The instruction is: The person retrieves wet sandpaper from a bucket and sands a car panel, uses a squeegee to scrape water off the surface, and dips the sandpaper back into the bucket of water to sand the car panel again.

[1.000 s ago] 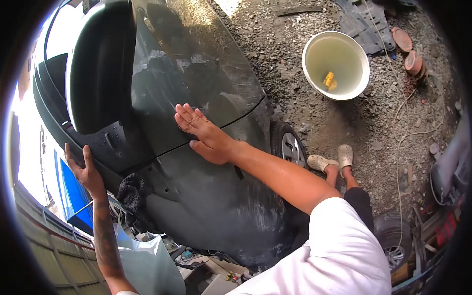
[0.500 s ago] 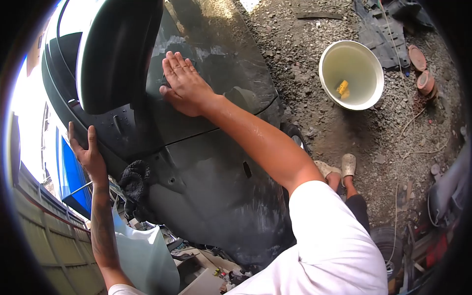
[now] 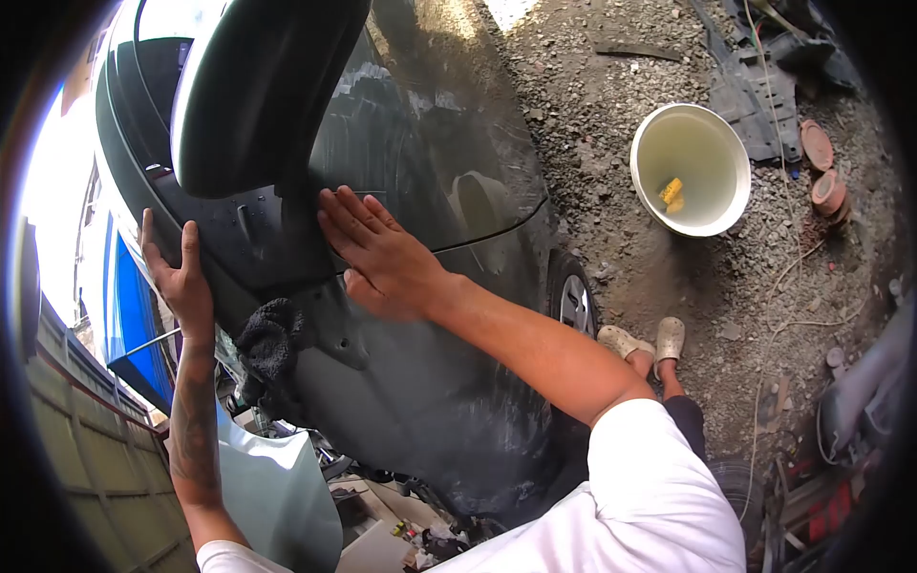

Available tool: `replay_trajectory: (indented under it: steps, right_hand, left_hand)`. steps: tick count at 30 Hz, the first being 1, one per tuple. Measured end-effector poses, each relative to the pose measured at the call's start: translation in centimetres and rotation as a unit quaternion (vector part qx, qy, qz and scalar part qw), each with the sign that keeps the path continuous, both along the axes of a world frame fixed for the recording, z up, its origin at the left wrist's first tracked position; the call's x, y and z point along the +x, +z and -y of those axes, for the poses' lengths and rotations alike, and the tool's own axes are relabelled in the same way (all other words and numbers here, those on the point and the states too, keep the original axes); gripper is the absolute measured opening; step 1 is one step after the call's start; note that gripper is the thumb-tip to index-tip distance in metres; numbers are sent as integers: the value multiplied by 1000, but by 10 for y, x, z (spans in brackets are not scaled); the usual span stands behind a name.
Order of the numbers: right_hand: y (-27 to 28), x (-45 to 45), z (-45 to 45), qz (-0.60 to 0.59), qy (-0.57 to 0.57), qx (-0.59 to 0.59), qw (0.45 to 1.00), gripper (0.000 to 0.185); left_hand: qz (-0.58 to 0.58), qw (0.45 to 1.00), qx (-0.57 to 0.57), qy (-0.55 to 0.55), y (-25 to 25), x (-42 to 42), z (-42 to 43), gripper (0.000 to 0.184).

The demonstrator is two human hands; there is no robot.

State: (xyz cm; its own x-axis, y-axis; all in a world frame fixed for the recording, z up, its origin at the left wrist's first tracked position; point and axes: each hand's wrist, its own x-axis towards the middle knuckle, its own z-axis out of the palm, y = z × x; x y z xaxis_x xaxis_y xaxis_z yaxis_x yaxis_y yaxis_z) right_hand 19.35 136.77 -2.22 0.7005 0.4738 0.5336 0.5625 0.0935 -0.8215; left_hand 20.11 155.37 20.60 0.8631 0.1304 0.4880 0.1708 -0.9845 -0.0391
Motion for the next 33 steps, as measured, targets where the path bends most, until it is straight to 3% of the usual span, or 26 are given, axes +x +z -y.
replay_trajectory:
  steps: [3,7,9,14,17,21,23,26,30,33]
  right_hand:
    - [-7,69,-18,-43,-15,61,997,71]
    - [-6,38,-18,-75,-64,76,992,69]
    - [-4,-22,11,-92,20,72,993,66]
    - [-24,67,-5,-156,20,118,980,65]
    - [-31,13,8,-179,47,167,969,68]
    - [-46,-8,21,-133,49,115,983,70]
    - [-45,30,6,-151,34,124,980,69]
    - [-37,25,-2,-156,-55,90,982,67]
    - [-21,-50,21,-80,24,35,996,66]
    - [-3,15,5,-17,21,14,1000,67]
  left_hand:
    - [-12,1000,-19,-15,2,-4,0,66]
    - [-1,1000,-16,-18,0,-2,-1,66]
    - [5,1000,-20,-18,0,0,-4,66]
    - [-3,1000,-19,-11,-1,-3,-4,66]
    - [5,1000,-7,-9,0,-2,-6,66]
    - [10,1000,-11,-9,-1,-2,-6,68]
    - [9,1000,-6,-9,-1,-3,-9,68]
    - [13,1000,-4,-16,-1,-2,-14,70]
    - [26,999,29,-14,-3,-2,-11,69]
    - [37,999,10,-25,-4,-2,-9,68]
